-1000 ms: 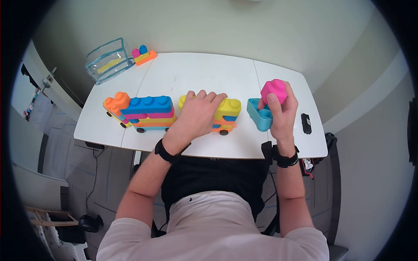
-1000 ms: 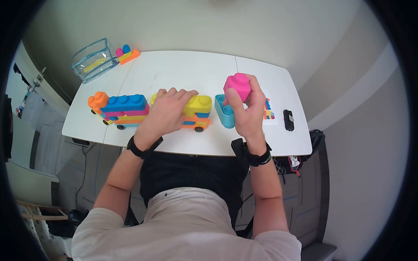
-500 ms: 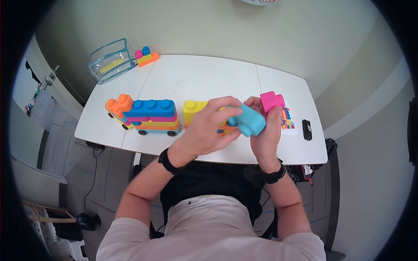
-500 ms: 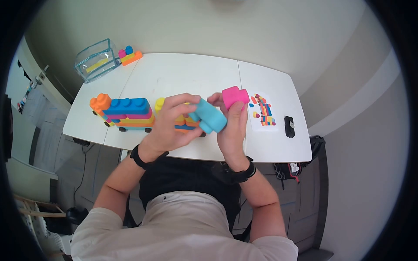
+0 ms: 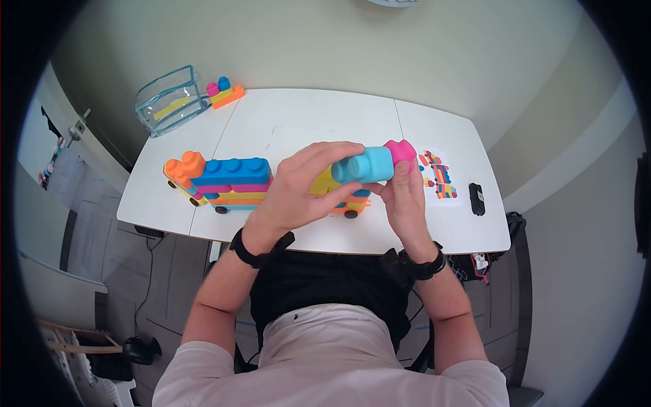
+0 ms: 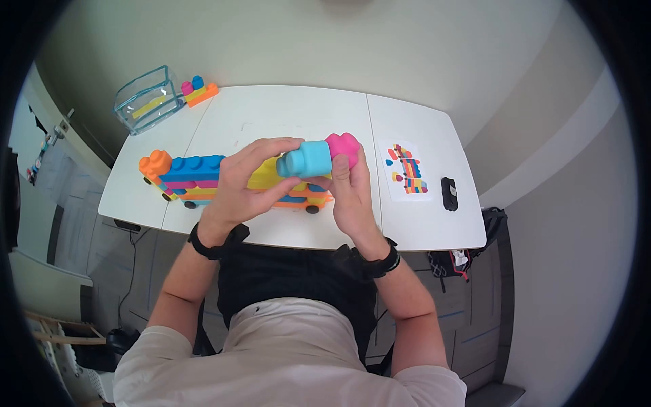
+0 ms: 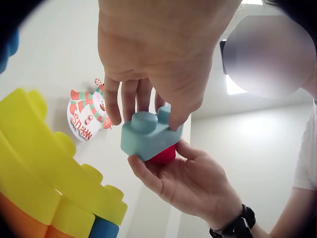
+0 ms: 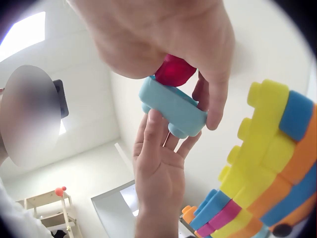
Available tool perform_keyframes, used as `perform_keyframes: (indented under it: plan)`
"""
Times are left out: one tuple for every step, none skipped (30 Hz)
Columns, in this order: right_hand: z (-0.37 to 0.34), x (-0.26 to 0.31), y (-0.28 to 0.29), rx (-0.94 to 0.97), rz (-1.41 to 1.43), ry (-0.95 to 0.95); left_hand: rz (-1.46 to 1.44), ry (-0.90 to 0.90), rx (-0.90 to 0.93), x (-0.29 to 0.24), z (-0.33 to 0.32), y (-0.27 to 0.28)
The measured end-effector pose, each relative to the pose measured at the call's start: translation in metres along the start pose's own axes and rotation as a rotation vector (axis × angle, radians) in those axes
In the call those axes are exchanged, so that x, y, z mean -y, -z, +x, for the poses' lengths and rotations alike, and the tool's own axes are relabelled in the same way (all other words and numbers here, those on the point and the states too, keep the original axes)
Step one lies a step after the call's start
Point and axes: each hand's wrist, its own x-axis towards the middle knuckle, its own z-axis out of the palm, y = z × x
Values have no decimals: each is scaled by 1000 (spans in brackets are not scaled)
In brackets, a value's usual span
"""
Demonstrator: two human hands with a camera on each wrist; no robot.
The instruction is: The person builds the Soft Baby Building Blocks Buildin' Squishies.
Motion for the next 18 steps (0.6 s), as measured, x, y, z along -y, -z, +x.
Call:
perform_keyframes:
  plan:
    - [0,-1,-1,1,-1,0,-13,8,26,-1,1,2]
    - [0,-2,-2,-13,20,-10,-12,9,26,-1,1,2]
    - [0,-3,-3,-28,40,-21,-28,51,35,-2,1,1]
    - [0,-3,-3,-28,41,-22,-44,94,45,-3,1,1]
    - [0,-1,-3,-12,16,6,-44,96,46,-2,1,2]
    - [0,0,-1,4,-9,34,10,54,28,0,2,4]
    - [2,2,3,5,-9,33,65,12,11,1,3,7]
    - [4,4,8,7,-157,86,65,11,11,1,4,10]
    - [7,6,11,9,-304,138,113,37,0,0,5,14]
    - [8,8,11,8,-304,138,160,63,-10,-1,6,17]
    - [10,13,9,-41,-350,158,160,62,-8,1,6,19]
    - [11,17,9,-89,-396,179,186,89,20,4,5,21]
    - [12,18,9,-91,-396,180,213,117,48,6,5,22]
    - [13,18,10,-90,-417,197,213,115,49,6,5,23]
    - [14,19,10,-89,-439,215,241,138,88,6,4,24]
    - [15,20,10,-90,-439,216,269,162,127,6,4,24]
    - [15,20,9,-105,-467,237,269,161,127,7,4,24]
    - [16,20,8,-122,-495,258,281,164,145,9,4,23]
